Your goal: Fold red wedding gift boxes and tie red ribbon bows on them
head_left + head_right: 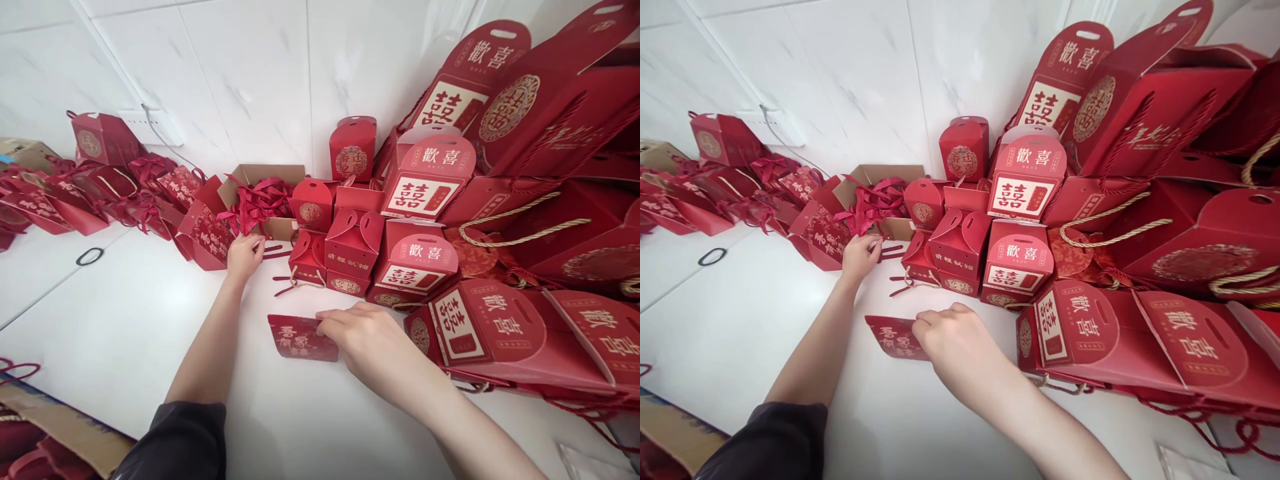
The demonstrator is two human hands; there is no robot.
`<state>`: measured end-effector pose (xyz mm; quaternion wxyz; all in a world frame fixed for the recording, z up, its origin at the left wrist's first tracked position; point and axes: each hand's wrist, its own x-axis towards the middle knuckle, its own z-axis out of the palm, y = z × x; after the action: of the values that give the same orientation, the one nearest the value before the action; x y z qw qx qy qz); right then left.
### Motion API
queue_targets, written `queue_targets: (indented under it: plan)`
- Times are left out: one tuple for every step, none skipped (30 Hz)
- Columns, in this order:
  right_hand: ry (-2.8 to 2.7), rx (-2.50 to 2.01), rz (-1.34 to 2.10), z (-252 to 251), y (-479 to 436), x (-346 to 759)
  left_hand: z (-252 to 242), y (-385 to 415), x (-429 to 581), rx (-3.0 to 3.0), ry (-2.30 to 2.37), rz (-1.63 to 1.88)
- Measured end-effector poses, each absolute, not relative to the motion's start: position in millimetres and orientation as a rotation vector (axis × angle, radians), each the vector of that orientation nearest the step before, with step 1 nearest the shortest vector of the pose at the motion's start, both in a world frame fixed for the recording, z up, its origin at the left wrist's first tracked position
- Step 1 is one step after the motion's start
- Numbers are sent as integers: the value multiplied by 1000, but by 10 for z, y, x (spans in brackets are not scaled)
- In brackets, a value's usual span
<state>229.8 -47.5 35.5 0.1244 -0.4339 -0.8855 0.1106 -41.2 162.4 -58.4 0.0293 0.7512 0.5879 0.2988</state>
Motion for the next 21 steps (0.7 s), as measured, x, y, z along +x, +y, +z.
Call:
queue_targets:
  plan:
    - [-2567, -1280, 321, 346, -465, 2301, -501, 1591, -376, 2308, 1768, 959]
    - [-2545, -1297, 328, 342, -455, 2307, -407, 1549, -334, 2298, 1721, 989]
    - [-2511, -1311, 342, 343, -446, 2318, -300, 1494, -283, 2288, 1674, 1010]
    - [-2463, -1311, 358, 352, -440, 2333, -183, 1421, -226, 2270, 1615, 1030]
    - [-2395, -1298, 372, 366, -437, 2352, -56, 1327, -160, 2249, 1550, 1053]
    - [-2305, -1268, 380, 387, -440, 2373, 75, 1210, -87, 2226, 1471, 1078]
    - [-2198, -1226, 384, 411, -447, 2394, 207, 1069, -9, 2131, 1296, 1143]
    - [-2085, -1178, 387, 439, -460, 2414, 334, 910, 73, 2056, 1142, 1206]
    - [-1974, -1130, 390, 467, -478, 2431, 450, 738, 156, 2014, 1025, 1223]
    - [-1872, -1087, 397, 495, -498, 2445, 551, 561, 236, 1996, 940, 1220]
    - [-1791, -1051, 411, 521, -521, 2454, 634, 390, 310, 2007, 873, 1207]
    - [-1730, -1019, 433, 545, -545, 2460, 697, 233, 377, 2048, 838, 1176]
    - [-1687, -991, 459, 566, -569, 2463, 743, 96, 433, 2110, 813, 1175]
    - [-1656, -965, 477, 584, -592, 2465, 772, -18, 478, 2179, 792, 1173]
    - [-1637, -939, 485, 599, -613, 2466, 788, -106, 513, 2244, 771, 1180]
    - [-1631, -913, 483, 613, -632, 2467, 794, -172, 538, 2303, 747, 1192]
    - [-1636, -889, 476, 625, -649, 2470, 795, -219, 555, 2351, 722, 1202]
    - [-1647, -867, 464, 637, -665, 2473, 793, -252, 566, 2386, 697, 1214]
    - [-1663, -848, 458, 647, -678, 2477, 789, -275, 572, 2416, 678, 1223]
    - [-1674, -831, 459, 656, -690, 2481, 788, -291, 576, 2439, 662, 1233]
    - [-1677, -819, 467, 663, -700, 2486, 789, -305, 579, 2456, 648, 1246]
